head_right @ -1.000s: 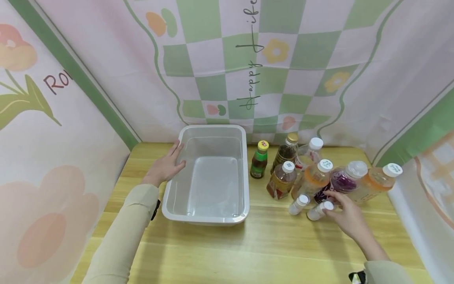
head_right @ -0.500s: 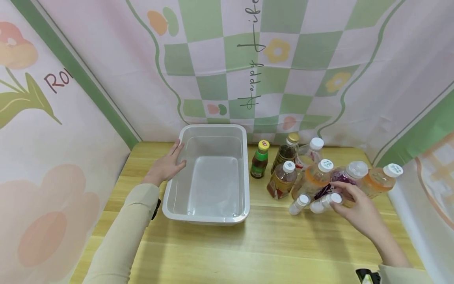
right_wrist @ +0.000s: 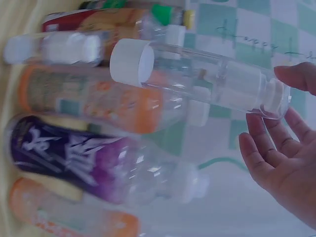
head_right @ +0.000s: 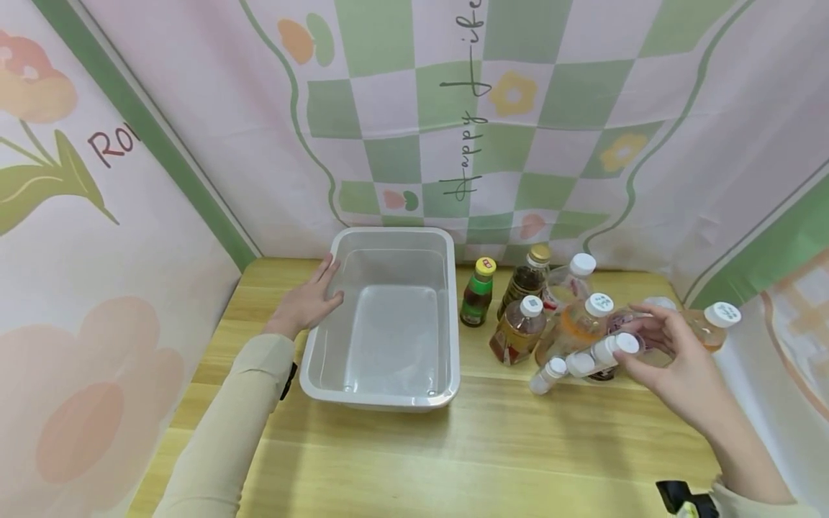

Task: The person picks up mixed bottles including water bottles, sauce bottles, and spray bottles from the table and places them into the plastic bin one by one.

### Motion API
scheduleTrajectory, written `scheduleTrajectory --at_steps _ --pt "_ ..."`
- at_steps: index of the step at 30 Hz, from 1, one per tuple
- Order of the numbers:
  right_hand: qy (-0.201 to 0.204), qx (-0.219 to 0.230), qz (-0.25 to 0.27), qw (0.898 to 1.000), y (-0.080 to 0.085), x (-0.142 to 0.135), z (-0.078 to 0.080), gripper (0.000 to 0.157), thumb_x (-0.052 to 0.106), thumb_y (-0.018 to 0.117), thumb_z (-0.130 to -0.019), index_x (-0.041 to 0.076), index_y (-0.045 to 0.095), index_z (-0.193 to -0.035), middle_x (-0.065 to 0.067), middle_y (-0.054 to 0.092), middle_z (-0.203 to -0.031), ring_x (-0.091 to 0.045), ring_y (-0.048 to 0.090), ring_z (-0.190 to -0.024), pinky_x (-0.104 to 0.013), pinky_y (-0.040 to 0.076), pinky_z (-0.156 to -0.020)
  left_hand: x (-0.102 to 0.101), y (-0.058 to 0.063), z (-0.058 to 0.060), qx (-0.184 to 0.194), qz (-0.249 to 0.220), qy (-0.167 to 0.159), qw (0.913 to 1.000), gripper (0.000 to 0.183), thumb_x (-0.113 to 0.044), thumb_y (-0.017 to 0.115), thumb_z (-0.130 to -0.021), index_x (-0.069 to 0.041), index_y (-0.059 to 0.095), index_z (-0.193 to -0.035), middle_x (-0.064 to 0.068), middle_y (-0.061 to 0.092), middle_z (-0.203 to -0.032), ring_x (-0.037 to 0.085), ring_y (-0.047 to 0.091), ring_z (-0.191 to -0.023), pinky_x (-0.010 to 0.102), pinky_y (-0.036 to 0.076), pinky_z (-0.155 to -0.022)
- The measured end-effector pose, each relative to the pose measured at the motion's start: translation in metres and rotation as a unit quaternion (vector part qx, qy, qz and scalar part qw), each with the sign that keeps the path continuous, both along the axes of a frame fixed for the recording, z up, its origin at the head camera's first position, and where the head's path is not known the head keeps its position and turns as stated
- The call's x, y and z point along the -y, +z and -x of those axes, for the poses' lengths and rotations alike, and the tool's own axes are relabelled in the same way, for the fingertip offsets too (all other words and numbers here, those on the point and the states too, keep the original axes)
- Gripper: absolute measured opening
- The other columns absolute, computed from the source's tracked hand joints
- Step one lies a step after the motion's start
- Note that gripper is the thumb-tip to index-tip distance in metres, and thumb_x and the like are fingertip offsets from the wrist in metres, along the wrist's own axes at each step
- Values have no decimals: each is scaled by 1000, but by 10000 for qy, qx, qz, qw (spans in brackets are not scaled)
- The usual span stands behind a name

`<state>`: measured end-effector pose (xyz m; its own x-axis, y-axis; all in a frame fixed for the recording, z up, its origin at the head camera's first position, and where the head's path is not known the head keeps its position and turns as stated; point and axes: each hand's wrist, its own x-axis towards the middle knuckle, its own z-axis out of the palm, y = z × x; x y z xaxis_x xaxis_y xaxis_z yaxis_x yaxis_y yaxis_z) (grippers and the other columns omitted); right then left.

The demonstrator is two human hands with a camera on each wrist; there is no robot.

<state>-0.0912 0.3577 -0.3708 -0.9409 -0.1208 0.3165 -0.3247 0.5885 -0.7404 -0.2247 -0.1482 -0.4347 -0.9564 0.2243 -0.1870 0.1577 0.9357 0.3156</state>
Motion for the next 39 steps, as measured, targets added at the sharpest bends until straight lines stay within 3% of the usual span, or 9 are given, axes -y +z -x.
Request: scheduleTrajectory --at_steps 5,11,16,24,27,31,34,39 --pt "-233 204 -91 9995 19 14 3 79 -12 64 -80 21 32 -145 31 50 -109 22 42 -105 6 30 -92 0 -1 1 3 -26 25 10000 71 -49 32 -95 -23 5 -155 -2 -1 -164 27 59 -75 28 44 -49" --pt "-435 387 299 9979 39 43 13 75 -8 64 -82 23 33 -144 27 51 -110 18 44 -105 3 34 -94 0 -1 2 41 0 15 10000 71 -48 32 -95 -23 5 -155 -2 -2 -164 27 59 -75 28 44 -49" --pt "-351 469 481 9971 53 75 26 71 -5 65 -84 26 35 -141 26 52 -110 15 46 -107 1 35 -96 1 -2 2 10 -35 15 10000 71 -48 33 -95 -22 6 -155 -2 -1 -164 28 59 -78 27 44 -50" --pt "31 333 862 9957 66 135 55 60 -3 67 -83 23 42 -131 18 54 -109 5 51 -104 -2 40 -91 1 -1 1 -9 -94 -7 10000 71 -46 34 -96 -21 6 -155 -2 -1 -164 30 61 -83 27 44 -52" --pt "69 542 962 9939 69 154 66 56 3 68 -84 18 43 -132 18 54 -108 4 52 -103 -3 40 -91 1 -2 1 -42 -94 -30 9999 71 -45 35 -95 -20 6 -155 -2 -1 -164 28 60 -78 27 44 -52" --pt "126 967 894 9912 71 178 83 62 11 68 -86 7 37 -140 18 52 -109 4 50 -104 -21 42 -104 1 -1 0 -24 -164 -12 9999 71 -42 37 -95 -20 6 -155 -2 0 -164 23 55 -66 27 43 -50" --pt "283 1154 1033 9875 70 197 97 63 10 67 -86 3 35 -140 8 54 -115 -1 51 -105 -37 41 -108 0 1 -1 -5 -182 4 9998 72 -41 38 -95 -20 6 -155 -2 0 -164 22 53 -64 27 42 -50" --pt "505 1494 1334 9784 62 225 121 62 4 66 -85 1 36 -139 -18 52 -131 -23 51 -118 -41 38 -111 1 1 -2 -44 -178 18 9998 72 -40 39 -95 -19 7 -155 -3 0 -164 28 60 -77 30 46 -55"
